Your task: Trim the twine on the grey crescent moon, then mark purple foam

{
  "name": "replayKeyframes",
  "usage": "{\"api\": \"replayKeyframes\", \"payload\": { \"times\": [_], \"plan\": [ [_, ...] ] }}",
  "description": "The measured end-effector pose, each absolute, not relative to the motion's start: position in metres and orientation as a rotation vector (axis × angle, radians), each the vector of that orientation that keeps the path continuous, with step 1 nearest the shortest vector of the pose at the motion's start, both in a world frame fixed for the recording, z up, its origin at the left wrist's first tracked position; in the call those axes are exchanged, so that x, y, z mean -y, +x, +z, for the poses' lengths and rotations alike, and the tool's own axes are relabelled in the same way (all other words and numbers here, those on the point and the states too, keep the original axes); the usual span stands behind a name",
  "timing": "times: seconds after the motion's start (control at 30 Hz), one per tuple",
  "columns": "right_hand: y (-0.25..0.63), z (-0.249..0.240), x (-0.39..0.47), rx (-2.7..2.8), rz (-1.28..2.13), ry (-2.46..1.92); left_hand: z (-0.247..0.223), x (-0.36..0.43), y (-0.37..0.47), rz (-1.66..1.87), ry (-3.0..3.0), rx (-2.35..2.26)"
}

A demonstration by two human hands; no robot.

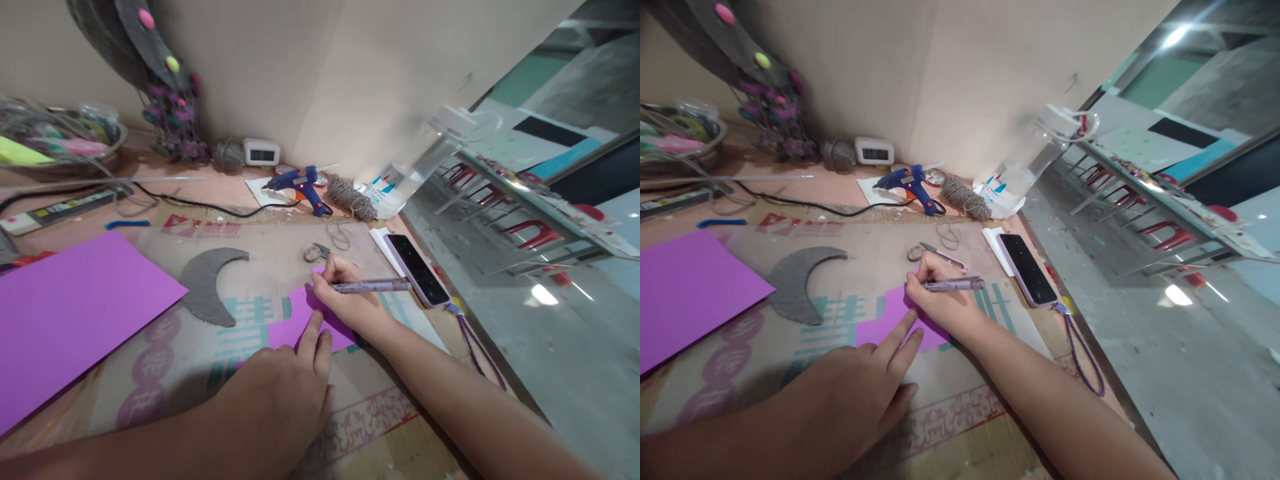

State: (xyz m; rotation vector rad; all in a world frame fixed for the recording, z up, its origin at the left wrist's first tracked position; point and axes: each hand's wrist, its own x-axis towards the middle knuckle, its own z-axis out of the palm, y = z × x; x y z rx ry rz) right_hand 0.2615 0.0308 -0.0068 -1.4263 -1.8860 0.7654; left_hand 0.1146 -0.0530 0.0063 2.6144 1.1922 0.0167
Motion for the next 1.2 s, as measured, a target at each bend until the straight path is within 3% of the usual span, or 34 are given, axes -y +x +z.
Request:
{"api": "replayKeyframes", "payload": {
  "times": [0.7,1.2],
  "plan": [
    [0.2641,-0.0110,-0.0314,1.874,0.654,-1.500,0.0009,0.0537,0.1119,0.041,2.680,-1.185],
    [0.2657,-0.0110,-0.0270,1.908,0.792,-1.411,-0.0026,0.0576,0.1111,0.138,2.743,-1.196]
  ]
}}
